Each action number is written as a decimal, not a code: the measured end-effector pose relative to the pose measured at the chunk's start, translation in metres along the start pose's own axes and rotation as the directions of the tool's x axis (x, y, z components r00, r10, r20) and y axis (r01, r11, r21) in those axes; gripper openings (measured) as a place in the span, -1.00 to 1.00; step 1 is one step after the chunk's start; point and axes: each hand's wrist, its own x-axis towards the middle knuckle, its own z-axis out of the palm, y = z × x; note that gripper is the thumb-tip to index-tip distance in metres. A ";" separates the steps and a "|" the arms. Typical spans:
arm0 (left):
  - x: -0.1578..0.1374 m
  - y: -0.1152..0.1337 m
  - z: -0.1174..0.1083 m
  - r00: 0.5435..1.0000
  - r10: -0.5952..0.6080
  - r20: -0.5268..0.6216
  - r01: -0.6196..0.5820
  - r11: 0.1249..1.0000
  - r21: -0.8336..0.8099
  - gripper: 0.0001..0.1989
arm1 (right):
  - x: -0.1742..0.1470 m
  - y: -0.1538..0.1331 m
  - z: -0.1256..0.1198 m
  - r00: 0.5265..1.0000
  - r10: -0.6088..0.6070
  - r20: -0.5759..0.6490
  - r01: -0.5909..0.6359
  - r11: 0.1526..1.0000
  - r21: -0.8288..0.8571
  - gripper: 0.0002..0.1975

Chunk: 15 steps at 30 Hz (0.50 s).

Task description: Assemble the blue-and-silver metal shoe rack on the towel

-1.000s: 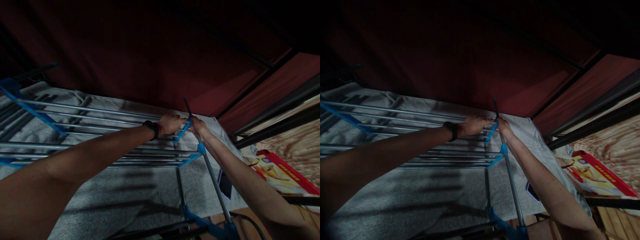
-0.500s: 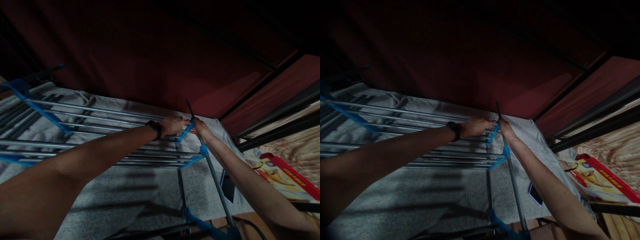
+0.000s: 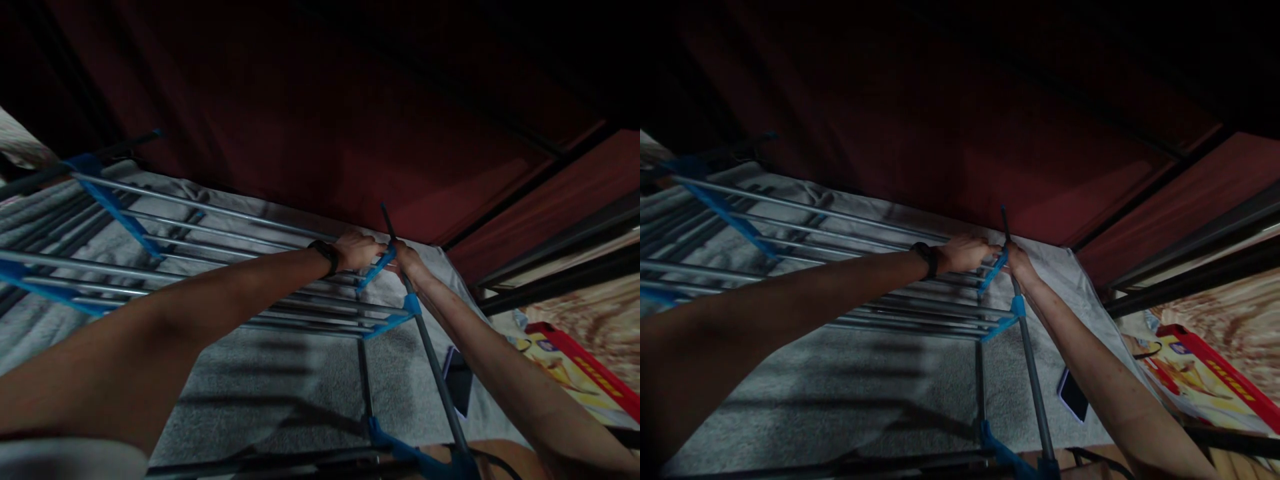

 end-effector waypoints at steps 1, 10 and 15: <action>0.000 0.000 0.002 1.000 0.001 -0.005 -0.001 1.000 -0.005 -0.57 | 0.001 0.000 0.000 1.000 0.006 -0.008 -0.006 1.000 0.011 -0.87; -0.001 -0.006 0.007 0.998 0.050 -0.049 -0.053 0.997 -0.053 -0.54 | -0.002 -0.003 -0.001 0.999 0.054 -0.005 -0.054 0.998 0.013 -0.85; -0.002 -0.015 0.008 0.994 0.084 -0.069 -0.084 0.996 -0.005 -0.46 | 0.001 0.007 -0.010 1.000 -0.006 0.029 0.009 0.997 -0.081 -0.83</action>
